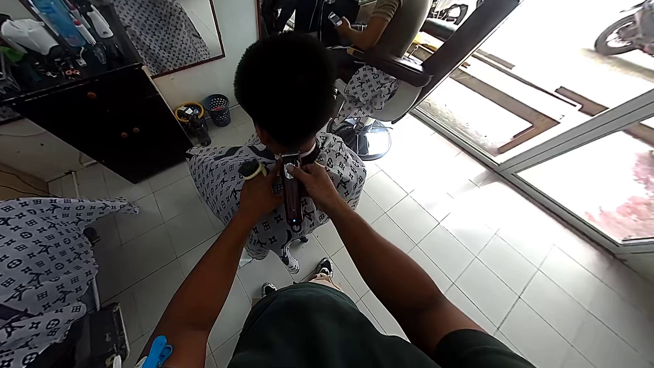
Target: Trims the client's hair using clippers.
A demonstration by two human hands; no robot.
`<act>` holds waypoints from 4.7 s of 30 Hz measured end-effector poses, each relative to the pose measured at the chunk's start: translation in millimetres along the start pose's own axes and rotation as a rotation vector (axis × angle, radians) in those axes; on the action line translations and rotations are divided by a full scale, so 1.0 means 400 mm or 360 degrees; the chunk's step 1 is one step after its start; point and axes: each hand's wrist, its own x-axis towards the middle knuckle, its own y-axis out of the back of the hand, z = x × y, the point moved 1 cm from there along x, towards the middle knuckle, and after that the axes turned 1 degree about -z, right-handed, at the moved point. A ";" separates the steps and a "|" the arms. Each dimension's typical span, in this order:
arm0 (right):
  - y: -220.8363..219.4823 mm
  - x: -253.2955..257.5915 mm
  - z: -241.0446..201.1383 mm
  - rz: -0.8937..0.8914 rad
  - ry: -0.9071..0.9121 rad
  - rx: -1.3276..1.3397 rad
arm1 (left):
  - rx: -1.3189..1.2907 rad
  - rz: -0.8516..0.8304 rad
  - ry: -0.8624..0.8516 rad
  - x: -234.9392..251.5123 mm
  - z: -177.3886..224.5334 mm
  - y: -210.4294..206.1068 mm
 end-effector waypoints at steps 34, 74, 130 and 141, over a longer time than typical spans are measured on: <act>0.223 -0.213 0.245 -0.0006 -0.0109 0.0809 | -0.1693 -0.0280 -0.0396 0.062 0.193 0.097; 0.143 0.022 -0.003 -0.0278 -0.0016 0.0162 | -0.0398 0.0111 0.0252 -0.012 0.085 -0.020; 0.256 -0.019 0.084 -0.0394 0.0224 0.0384 | -0.0247 0.0848 -0.0187 -0.040 0.072 -0.031; 0.361 -0.111 0.240 -0.0242 -0.0018 0.0706 | -0.1248 -0.0563 -0.0283 0.055 0.229 0.167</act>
